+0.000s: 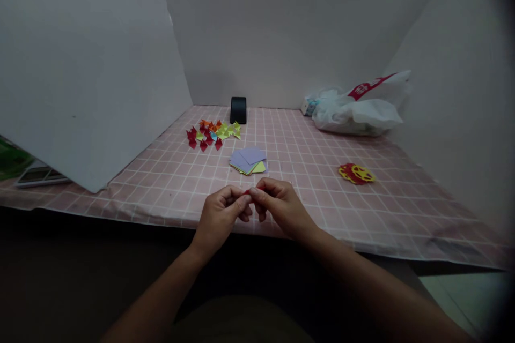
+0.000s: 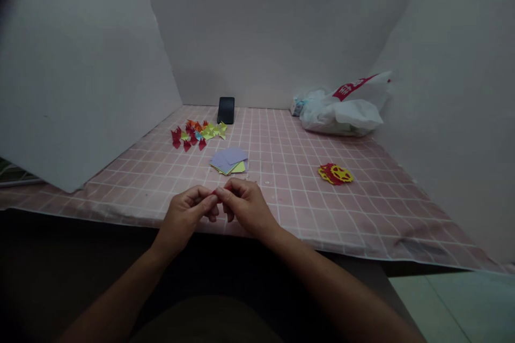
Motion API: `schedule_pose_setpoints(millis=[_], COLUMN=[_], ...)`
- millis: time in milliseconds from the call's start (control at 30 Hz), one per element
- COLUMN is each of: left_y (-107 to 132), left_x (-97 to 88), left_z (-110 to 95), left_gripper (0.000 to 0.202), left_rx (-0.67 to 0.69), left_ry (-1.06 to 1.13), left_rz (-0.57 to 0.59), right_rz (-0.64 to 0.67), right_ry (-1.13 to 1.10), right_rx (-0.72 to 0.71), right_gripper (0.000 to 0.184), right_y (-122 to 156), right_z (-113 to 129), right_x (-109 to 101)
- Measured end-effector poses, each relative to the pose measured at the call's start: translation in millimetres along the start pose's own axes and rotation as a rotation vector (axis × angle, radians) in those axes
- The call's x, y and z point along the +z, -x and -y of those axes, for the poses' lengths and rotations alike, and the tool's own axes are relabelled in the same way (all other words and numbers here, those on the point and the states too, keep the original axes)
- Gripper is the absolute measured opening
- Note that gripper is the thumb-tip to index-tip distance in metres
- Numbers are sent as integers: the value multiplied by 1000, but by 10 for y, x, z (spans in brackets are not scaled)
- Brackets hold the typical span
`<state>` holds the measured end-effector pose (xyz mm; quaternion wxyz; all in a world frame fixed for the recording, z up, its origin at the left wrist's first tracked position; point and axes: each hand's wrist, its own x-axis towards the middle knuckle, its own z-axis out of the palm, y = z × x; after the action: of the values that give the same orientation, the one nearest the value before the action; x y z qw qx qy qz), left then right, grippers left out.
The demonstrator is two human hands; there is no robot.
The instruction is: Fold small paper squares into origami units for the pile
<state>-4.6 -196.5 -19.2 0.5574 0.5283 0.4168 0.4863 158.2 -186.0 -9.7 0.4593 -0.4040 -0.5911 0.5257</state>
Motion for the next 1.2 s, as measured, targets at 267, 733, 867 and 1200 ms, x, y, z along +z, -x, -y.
schedule_pose_setpoints(millis=[267,733,867,1200], left_y=[28,40,55,32], left_x=[48,93,107,80], left_z=[63,27,36,24], left_gripper=[24,32,32,27], left_rx=[-35,33,20,63], left_ry=[70,-60,-32,-84], left_rz=[0,64,30,86], right_rz=[-62,-28,-29,63], right_ry=[-73,20,-34,90], right_rx=[12,-21,-5,-51], right_gripper=[42,40,47,42], right_y=[-27,10,-13,-6], right_z=[-35,3,-18,13], right_x=[-35,-13,-24,-47])
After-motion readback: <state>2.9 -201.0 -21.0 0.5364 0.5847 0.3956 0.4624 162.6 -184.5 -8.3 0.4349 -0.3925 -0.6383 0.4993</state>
